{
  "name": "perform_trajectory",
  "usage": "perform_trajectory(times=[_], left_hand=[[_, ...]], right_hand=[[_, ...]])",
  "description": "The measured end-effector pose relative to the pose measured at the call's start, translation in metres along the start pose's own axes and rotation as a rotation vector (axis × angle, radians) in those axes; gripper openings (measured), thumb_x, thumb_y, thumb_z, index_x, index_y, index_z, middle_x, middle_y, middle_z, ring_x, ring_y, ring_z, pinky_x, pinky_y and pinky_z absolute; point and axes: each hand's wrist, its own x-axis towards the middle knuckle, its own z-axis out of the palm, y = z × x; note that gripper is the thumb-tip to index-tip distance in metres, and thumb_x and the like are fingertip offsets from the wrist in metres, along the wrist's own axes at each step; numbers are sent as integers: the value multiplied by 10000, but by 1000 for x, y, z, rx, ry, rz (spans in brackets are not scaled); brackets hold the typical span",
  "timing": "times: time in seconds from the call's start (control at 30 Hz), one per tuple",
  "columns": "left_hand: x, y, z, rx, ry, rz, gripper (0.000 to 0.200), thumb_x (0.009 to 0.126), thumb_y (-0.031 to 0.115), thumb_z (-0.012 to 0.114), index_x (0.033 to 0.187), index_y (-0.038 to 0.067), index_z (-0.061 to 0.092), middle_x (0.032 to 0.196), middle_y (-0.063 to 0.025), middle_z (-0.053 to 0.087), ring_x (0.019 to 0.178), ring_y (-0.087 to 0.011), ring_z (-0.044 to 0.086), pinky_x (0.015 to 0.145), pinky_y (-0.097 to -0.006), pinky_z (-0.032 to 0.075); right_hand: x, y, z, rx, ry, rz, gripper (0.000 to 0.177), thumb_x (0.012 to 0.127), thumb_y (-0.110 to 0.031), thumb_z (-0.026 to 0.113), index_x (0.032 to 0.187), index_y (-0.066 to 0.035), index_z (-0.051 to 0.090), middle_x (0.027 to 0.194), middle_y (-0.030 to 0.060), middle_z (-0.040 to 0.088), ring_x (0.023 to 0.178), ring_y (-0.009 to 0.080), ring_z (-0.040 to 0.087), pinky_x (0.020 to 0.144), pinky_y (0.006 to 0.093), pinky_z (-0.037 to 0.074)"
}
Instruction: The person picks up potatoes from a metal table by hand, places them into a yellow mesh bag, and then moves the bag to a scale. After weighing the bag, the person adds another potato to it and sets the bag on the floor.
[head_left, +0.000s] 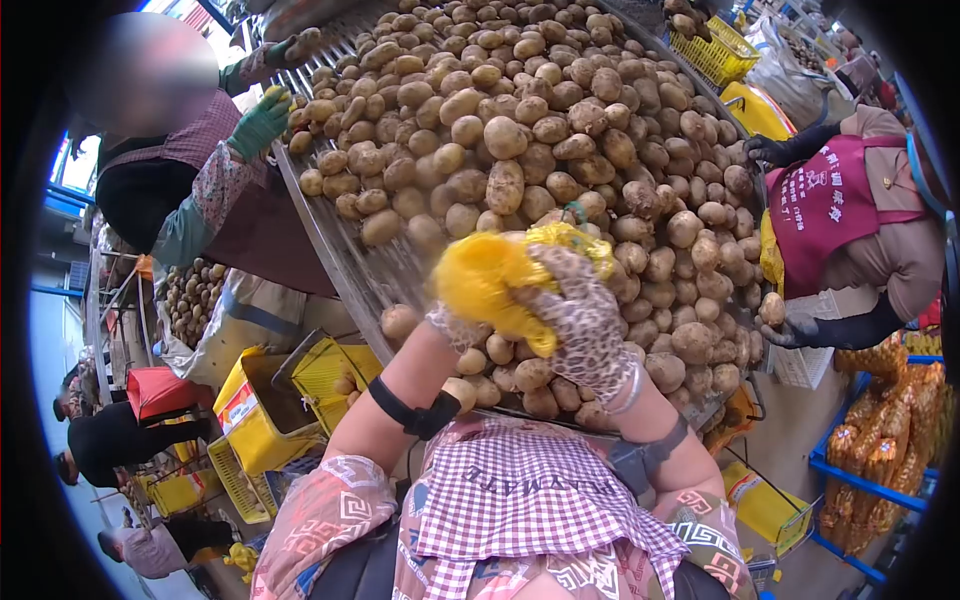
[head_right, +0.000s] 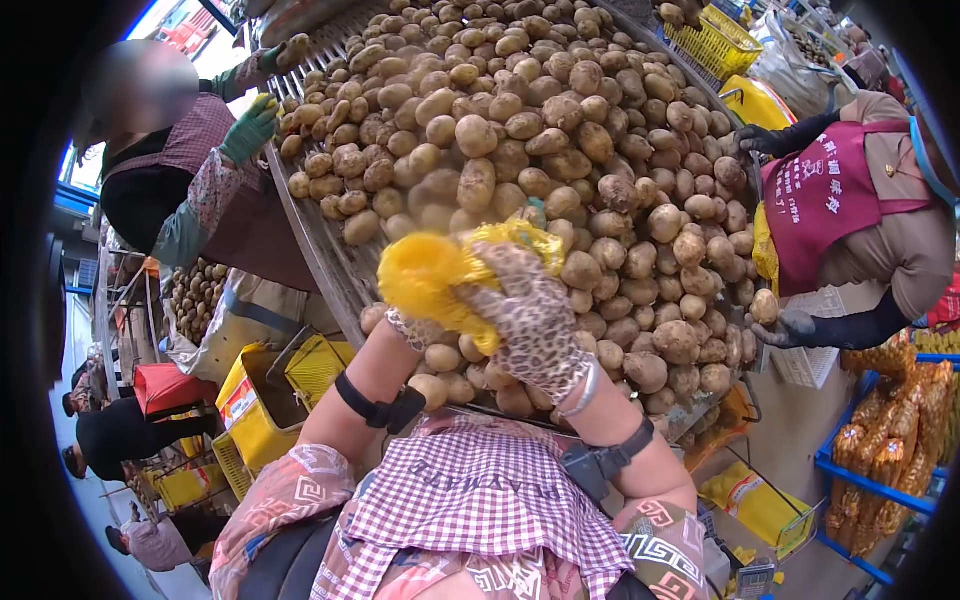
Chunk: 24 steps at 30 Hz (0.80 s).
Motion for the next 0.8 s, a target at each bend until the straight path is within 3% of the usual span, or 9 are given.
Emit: perform_trajectory(times=[0.03,0.07,0.13,0.23,0.33,0.43,0.47,0.53,0.8], left_hand=[[2,22,9,-895,-37,-204,357,946,344,562,1148,51,575,1031,-83,653,932,-217,640,810,-344,547],[3,46,9,-895,-33,-209,357,946,344,562,1148,51,575,1031,-83,653,932,-217,640,810,-344,547],[-2,78,5,-1265,270,-706,387,947,362,557,1146,31,572,1041,-88,649,937,-220,643,808,-346,550],[-5,70,-2,-1244,185,-681,447,932,439,557,1162,56,577,1055,-60,641,909,-206,642,776,-350,551],[-7,78,10,-1247,207,-700,538,896,540,560,1183,84,571,1070,-38,634,939,-199,628,788,-375,542],[-20,82,16,-1066,220,-748,568,924,486,541,1310,73,491,1163,-87,618,1013,-232,624,869,-415,530],[-23,77,11,-1066,224,-749,568,924,486,541,1310,73,491,1163,-87,618,1013,-232,624,869,-415,530],[-25,67,-5,-1386,-137,-615,546,935,423,542,1340,63,469,1241,-113,585,1085,-253,597,937,-454,499],[-30,27,-9,-1732,79,-585,461,902,381,611,1226,58,547,1164,-127,610,1103,-251,574,981,-462,464]], right_hand=[[3,1,4,-7,-21,-49,408,812,-89,712,1198,-40,588,1206,142,595,1148,296,560,1000,394,457],[1,13,12,-2,-24,-47,408,812,-89,712,1198,-40,588,1206,142,595,1148,296,560,1000,394,457],[-15,51,31,844,287,834,294,836,-24,669,1124,-15,609,1121,148,607,1036,264,608,927,364,501],[-14,57,23,692,305,729,358,858,-46,678,1196,-4,570,1125,108,614,1085,201,586,918,311,512],[1,1,9,6,11,36,388,819,-134,738,1156,-7,594,1133,154,611,1140,275,561,968,390,472],[-18,26,31,298,139,250,368,796,-110,728,1136,-22,617,1087,157,620,1057,272,596,929,371,488],[-36,52,48,730,192,820,368,793,-130,729,1120,-2,618,1122,172,620,1063,299,600,942,393,483],[-31,64,35,483,242,874,388,792,-141,729,1128,13,612,1132,179,621,1058,317,604,939,406,482],[-45,-10,33,152,-236,71,546,662,-145,759,1193,-140,635,1230,146,590,1165,342,547,1018,434,429]])
